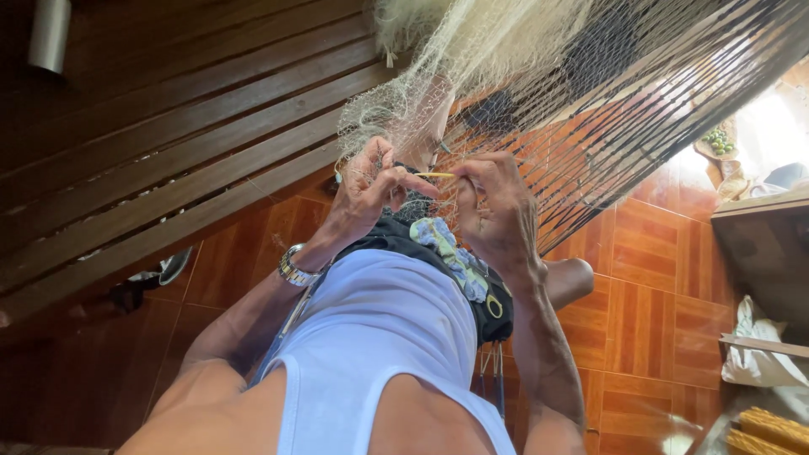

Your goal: Repairing a fishing net using a wooden shuttle

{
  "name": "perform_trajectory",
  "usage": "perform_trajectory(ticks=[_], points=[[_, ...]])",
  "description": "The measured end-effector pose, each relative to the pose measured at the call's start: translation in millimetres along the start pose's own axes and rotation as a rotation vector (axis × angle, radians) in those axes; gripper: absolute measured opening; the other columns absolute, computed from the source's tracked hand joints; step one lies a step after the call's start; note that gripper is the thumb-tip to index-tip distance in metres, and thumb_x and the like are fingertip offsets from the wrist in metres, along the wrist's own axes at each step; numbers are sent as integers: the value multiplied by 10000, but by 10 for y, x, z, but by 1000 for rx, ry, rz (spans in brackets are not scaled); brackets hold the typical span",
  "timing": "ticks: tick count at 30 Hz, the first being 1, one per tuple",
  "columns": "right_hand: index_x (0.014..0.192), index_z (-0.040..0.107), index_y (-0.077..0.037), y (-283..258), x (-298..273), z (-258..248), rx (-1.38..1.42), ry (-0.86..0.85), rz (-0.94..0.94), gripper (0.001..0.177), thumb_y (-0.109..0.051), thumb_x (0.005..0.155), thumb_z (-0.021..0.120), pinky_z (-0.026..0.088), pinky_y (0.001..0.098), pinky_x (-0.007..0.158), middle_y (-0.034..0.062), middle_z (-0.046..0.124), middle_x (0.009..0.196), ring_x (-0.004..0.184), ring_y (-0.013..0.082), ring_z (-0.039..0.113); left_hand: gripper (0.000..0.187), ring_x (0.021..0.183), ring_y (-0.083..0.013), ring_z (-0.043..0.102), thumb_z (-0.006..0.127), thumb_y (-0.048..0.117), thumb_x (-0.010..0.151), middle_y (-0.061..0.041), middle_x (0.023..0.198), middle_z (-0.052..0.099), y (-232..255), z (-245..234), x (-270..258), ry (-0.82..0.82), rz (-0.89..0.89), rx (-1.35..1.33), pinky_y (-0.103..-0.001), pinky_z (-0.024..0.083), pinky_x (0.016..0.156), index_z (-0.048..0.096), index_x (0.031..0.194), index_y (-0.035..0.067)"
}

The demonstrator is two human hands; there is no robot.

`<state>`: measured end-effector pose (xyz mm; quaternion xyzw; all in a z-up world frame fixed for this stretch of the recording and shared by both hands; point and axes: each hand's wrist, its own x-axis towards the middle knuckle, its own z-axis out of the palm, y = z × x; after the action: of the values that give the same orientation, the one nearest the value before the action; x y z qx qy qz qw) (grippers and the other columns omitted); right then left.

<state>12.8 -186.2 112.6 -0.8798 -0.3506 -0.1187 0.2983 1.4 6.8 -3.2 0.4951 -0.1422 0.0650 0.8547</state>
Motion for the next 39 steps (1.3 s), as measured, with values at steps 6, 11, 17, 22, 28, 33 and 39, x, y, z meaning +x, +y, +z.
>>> perform_trajectory(ticks=[6, 11, 17, 22, 28, 33, 39], points=[[1131, 660, -79, 34, -16, 1, 31, 2, 13, 153, -46, 1030, 551, 599, 365, 739, 93, 540, 1003, 891, 226, 629, 120, 520, -78, 558, 445, 124, 1044, -211, 883, 777, 161, 101, 10, -5, 0, 18, -174, 350, 488, 344, 997, 169], [1124, 662, -105, 4, -6, 70, 85, 7, 9, 143, -65, 1026, 566, 577, 351, 706, 71, 548, 1006, 856, 182, 600, 136, 521, -77, 539, 455, 108, 1041, -214, 875, 774, 106, 83, 10, -8, -14, -37, -178, 320, 495, 336, 996, 155], [1163, 585, -88, -24, -12, 136, 225, -5, -29, 161, -52, 1006, 581, 603, 377, 672, 95, 538, 1005, 840, 224, 658, 121, 517, -94, 561, 487, 109, 1045, -179, 816, 757, -13, 2, 23, -29, -21, 7, -193, 342, 498, 377, 1009, 145], [1194, 547, -74, -95, 26, 208, 193, 17, -121, 173, -87, 1026, 587, 607, 402, 660, 123, 499, 1019, 821, 246, 615, 122, 503, -111, 564, 512, 88, 1049, -152, 772, 733, -101, -50, 14, -38, -12, 26, -203, 345, 491, 403, 1009, 125], [1343, 687, -220, -72, -3, 372, 97, 67, -183, 328, -151, 1022, 674, 534, 337, 598, 41, 431, 1041, 711, 155, 542, 135, 527, -110, 599, 554, 50, 1025, -95, 739, 681, 13, 19, 2, -66, 60, 99, -206, 435, 551, 431, 1011, 105], [1197, 763, -184, -193, 16, 358, 77, 194, -160, 200, -151, 1006, 713, 504, 326, 704, 48, 452, 1136, 850, 188, 556, 138, 502, -111, 587, 573, 58, 1034, -103, 698, 672, 19, 16, -16, -44, 65, 169, -213, 426, 533, 453, 978, 99], [1081, 744, -135, -402, -61, 263, 14, 378, -11, 99, -174, 1035, 664, 475, 377, 923, 118, 387, 1256, 1200, 282, 447, 184, 500, -44, 581, 588, 98, 1043, -144, 784, 749, 291, 205, -9, 31, 14, 69, -162, 425, 524, 433, 944, 111]])
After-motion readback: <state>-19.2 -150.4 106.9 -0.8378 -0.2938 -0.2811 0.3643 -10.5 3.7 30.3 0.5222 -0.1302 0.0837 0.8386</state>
